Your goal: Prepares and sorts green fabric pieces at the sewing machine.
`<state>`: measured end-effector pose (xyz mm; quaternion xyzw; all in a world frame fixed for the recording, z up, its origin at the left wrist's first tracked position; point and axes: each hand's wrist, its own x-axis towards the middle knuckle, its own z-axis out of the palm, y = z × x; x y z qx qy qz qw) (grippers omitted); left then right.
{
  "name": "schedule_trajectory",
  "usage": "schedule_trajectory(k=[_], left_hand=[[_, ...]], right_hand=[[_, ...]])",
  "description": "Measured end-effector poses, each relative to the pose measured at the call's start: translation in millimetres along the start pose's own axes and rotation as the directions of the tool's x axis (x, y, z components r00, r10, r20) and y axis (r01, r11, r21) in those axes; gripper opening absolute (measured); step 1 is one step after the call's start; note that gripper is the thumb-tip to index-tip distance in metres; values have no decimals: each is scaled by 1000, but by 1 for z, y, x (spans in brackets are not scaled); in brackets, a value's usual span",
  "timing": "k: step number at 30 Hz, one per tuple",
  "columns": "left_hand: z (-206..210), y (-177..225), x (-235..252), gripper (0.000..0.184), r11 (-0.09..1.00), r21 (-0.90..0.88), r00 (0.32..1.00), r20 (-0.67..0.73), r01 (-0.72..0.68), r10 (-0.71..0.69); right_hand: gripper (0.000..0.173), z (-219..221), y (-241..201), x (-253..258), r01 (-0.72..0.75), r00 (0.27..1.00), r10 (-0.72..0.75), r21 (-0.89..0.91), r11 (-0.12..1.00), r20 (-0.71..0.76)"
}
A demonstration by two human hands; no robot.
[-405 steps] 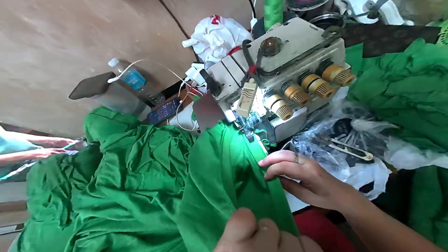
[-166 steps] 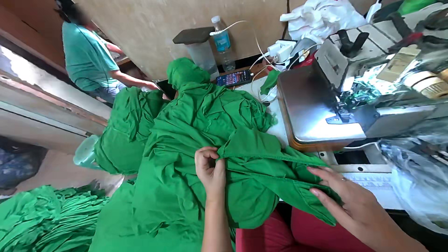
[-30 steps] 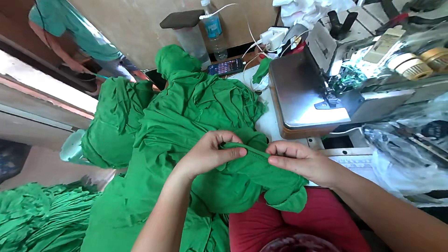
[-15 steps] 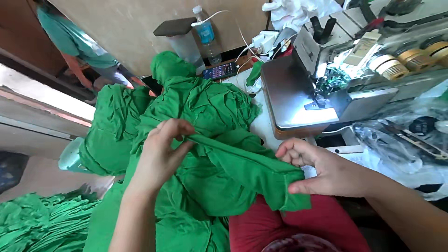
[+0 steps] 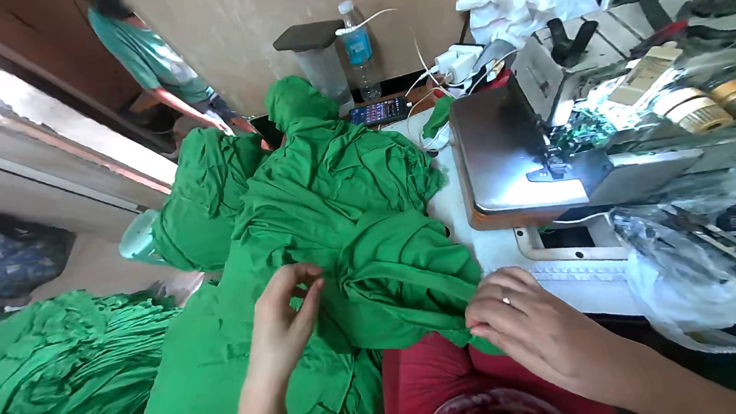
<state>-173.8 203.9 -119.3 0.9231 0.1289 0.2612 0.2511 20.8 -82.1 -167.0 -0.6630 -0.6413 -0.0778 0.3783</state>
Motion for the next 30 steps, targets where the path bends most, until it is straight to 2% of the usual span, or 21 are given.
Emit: schedule_trajectory(k=[2,4,7,10,12,14,16,19,22,28,30], left_hand=[[18,14,-7,23,997,-67,983,-176,29,-41],[32,24,-15,32,998,-13,969,-239,61,-63],[37,29,-25,46,955,194,970,-142,223,-197],[36,21,-24,23,941,118,949,-32,316,-315],[36,24,-14,14,952,-123,956,-57,279,-287],[37,39,1,9,907,-391,970,-115,155,-215],[43,58,17,8,878,-478,980,-185,-24,-75],[53,80,33,15,917,-334,962,-231,-220,146],[59,86,37,15,943,-145,946,-175,-300,274],[57,80,29,11,958,-126,962,-131,-256,240],[55,80,27,10,960,-122,964,-118,-253,239]], right_hand=[[26,3,-2,1,38,999,-39,-14,999,-11],[28,3,-3,-1,42,999,-41,-49,998,17],[30,3,-3,-5,12,998,-6,-90,996,64],[31,1,-4,-6,31,992,-28,-24,999,120],[30,2,-8,-1,74,989,-81,58,996,125],[27,3,-17,11,117,984,-135,147,982,116],[23,5,-24,24,153,981,-177,233,960,86],[20,14,-23,41,154,988,-146,292,944,-51],[20,20,-13,51,90,981,-28,329,940,-190],[15,32,-2,54,26,948,95,370,929,-305],[12,35,-3,55,36,937,121,434,900,-328]])
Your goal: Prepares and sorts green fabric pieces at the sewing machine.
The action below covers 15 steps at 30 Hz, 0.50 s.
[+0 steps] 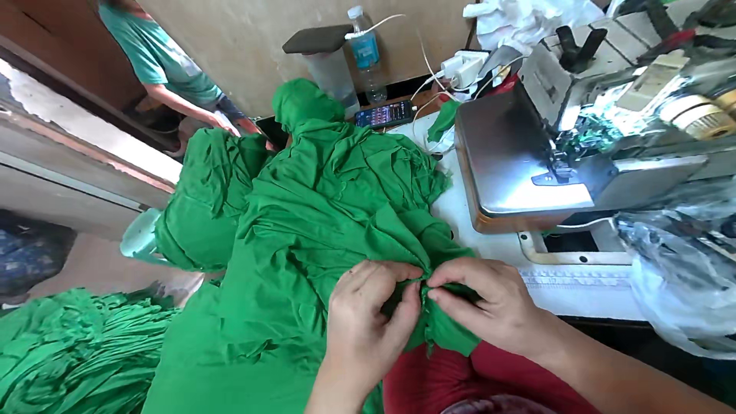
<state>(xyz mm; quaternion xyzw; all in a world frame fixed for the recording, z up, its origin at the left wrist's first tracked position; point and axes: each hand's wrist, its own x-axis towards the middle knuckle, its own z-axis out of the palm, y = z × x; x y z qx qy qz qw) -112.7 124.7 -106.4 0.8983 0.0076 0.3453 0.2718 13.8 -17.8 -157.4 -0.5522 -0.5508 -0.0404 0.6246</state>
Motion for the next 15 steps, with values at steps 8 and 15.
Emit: schedule_trajectory(k=[8,15], left_hand=[[-3,-7,-8,9,994,53,995,21,-101,100],[-33,-26,-33,37,962,241,986,140,-124,92]], right_hand=[[18,-7,2,5,-21,1000,22,-58,998,12],[21,-30,14,4,-65,997,73,-178,982,39]])
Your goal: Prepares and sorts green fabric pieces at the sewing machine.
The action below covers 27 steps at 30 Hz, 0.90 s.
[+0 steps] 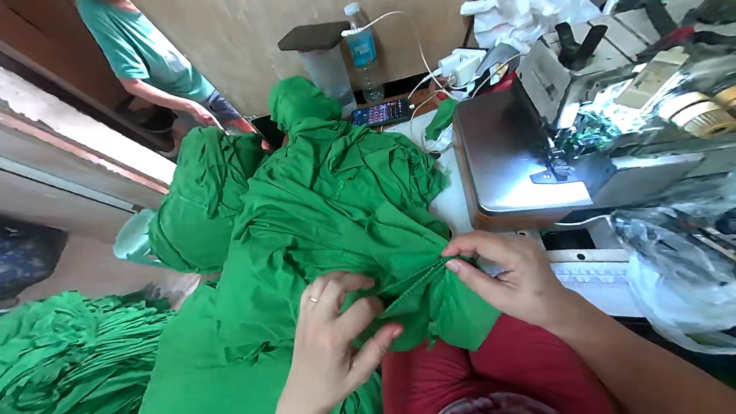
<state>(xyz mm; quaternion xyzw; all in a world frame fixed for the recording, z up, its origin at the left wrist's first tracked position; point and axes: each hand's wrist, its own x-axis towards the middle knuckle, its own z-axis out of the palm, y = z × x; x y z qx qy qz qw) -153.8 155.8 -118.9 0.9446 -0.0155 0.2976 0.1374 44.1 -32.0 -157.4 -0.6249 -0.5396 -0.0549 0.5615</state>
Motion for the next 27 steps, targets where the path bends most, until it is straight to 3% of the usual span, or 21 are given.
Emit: schedule_trajectory(k=[5,11,12,14,15,17,19,21,23,27], left_hand=[[1,-1,7,21,991,-128,987,-152,27,-47],[19,6,17,22,989,76,991,-45,128,-124],[23,6,18,24,989,38,989,-54,140,-138],[31,9,20,29,961,-202,979,-35,189,-200],[35,11,21,31,899,-381,972,-4,214,-233],[48,14,23,30,674,-699,953,39,240,-299],[59,20,28,23,470,-848,925,59,244,-374],[66,26,34,17,409,-884,915,48,225,-400],[67,32,43,14,502,-843,932,-1,195,-364],[63,43,59,13,774,-615,974,-40,151,-223]], right_hand=[[23,1,-1,-3,-8,999,10,-42,999,48],[24,-13,1,-5,43,991,-13,-219,975,137],[24,-16,1,-5,62,988,-24,-244,968,154],[25,-23,1,-5,115,979,-59,-291,950,194],[25,-26,0,-5,149,973,-83,-309,939,217],[26,-34,-2,-5,210,955,-116,-346,914,274],[26,-42,-4,-4,240,930,-101,-376,895,354],[23,-52,-10,-3,209,897,-24,-374,904,442],[25,-59,-20,3,158,895,15,-347,924,445],[25,-51,-32,8,135,970,-74,-260,956,233]])
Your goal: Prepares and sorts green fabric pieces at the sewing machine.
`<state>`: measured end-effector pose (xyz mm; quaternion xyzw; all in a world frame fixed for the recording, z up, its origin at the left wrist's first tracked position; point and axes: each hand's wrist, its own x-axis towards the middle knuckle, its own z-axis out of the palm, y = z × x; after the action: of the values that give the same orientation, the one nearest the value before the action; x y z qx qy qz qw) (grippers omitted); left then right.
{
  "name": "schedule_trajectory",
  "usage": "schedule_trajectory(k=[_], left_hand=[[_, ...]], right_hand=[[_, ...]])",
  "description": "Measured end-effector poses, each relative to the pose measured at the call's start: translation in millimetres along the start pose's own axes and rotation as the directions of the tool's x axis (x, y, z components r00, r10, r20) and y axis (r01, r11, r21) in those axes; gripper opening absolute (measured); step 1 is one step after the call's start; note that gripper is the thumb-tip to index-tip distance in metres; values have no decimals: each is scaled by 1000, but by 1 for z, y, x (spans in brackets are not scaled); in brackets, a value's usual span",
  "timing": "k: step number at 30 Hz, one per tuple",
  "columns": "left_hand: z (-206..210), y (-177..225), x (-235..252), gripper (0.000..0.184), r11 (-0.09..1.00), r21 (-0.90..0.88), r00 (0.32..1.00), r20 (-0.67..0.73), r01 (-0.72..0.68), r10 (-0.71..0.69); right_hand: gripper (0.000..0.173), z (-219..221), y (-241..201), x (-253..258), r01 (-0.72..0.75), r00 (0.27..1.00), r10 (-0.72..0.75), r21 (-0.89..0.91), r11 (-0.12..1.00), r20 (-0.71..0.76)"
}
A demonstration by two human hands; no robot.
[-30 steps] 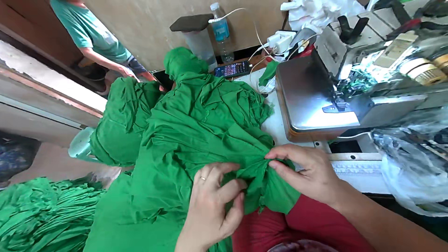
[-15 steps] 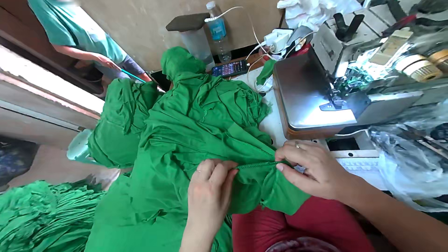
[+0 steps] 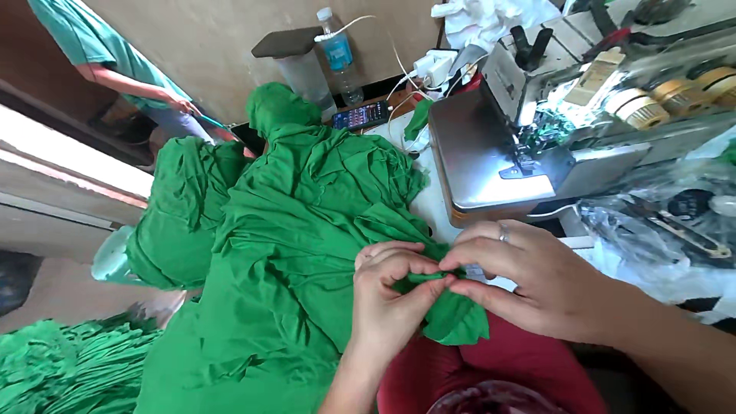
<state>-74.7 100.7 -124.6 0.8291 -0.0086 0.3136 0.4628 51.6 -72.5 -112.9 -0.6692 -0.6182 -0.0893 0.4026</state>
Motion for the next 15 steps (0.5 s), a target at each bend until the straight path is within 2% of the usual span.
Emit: schedule_trajectory(k=[4,7,11,13,15], left_hand=[[1,2,8,12,960,270,994,99,-78,53],[5,4,8,13,933,338,985,157,-120,70],[5,13,17,14,900,401,982,148,-171,120],[5,8,21,14,869,459,981,145,-184,131],[5,6,23,15,872,455,981,144,-179,127]], right_hand=[[19,13,5,-1,32,995,-39,-74,997,-86],[16,16,7,-4,38,994,-46,-89,995,-95],[20,7,8,-11,-25,977,54,143,989,-204],[25,-3,8,-18,-49,948,136,292,955,-288],[25,-7,6,-23,-61,920,192,358,932,-342]])
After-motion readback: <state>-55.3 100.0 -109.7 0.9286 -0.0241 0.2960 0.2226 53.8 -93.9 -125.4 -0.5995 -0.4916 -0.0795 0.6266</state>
